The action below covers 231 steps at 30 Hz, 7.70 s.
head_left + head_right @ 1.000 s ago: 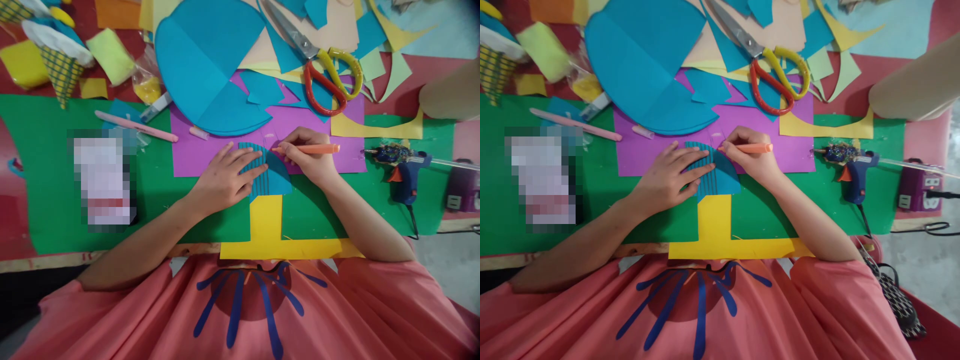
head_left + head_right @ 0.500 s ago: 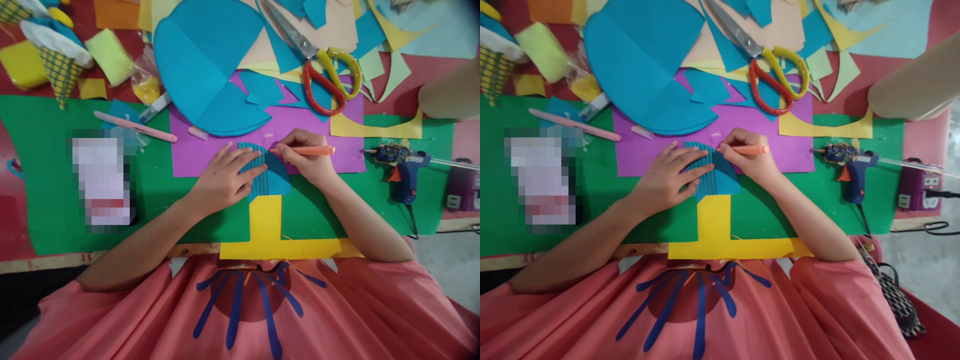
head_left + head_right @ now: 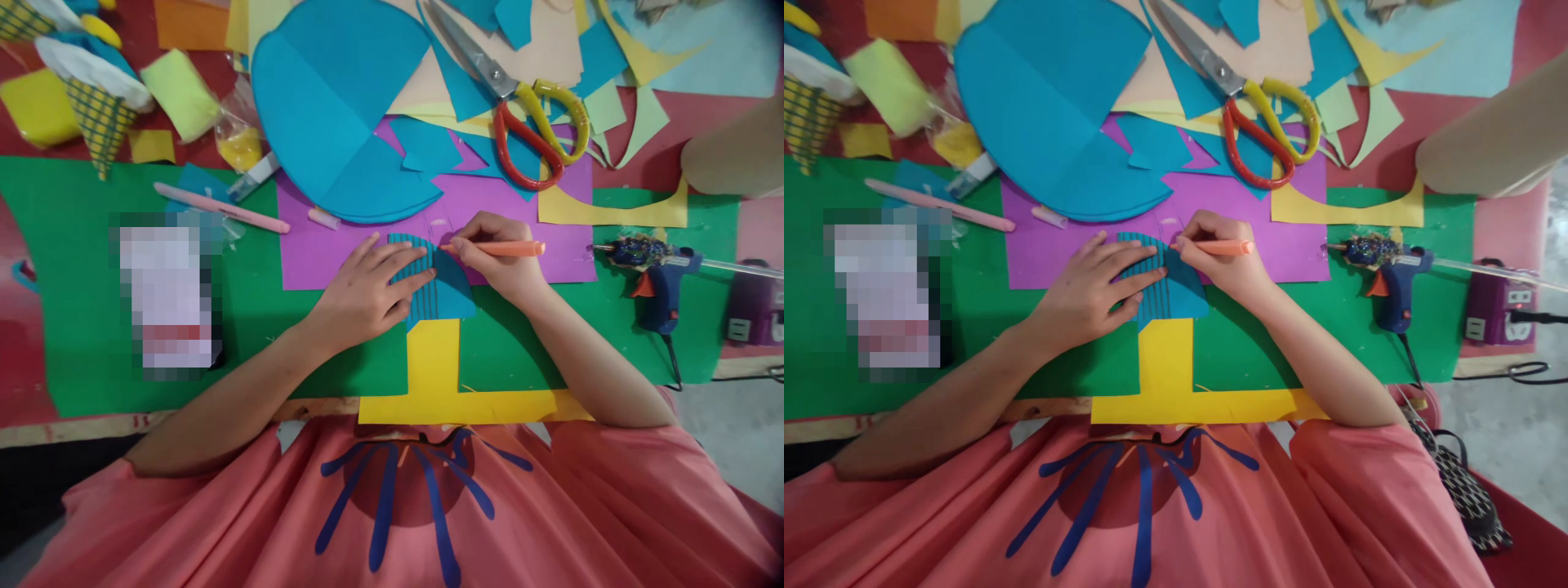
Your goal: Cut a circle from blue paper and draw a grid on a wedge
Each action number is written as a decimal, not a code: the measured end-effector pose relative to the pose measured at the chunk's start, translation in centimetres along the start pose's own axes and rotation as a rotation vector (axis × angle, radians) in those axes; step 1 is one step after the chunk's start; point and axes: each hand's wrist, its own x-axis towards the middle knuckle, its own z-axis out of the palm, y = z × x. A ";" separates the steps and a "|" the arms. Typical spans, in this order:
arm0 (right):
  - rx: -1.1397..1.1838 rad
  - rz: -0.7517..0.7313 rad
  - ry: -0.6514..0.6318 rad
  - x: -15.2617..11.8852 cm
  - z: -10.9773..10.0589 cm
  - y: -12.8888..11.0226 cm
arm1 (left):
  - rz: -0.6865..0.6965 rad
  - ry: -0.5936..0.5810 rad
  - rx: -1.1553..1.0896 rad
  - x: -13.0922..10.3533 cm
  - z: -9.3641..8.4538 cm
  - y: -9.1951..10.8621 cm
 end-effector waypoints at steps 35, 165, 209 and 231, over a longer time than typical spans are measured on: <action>0.085 -0.008 -0.051 -0.2 -0.1 0.5 | -0.093 -0.017 0.001 -0.1 0.4 -0.3; 0.000 0.000 0.051 -0.3 0.5 0.0 | 0.163 0.061 0.050 -0.2 0.2 0.6; 0.159 0.031 0.023 -0.2 0.2 0.1 | -0.077 -0.017 0.005 -0.2 0.3 0.4; -0.012 -0.011 -0.007 -0.2 0.2 0.1 | -0.067 -0.007 0.013 -0.2 0.3 0.4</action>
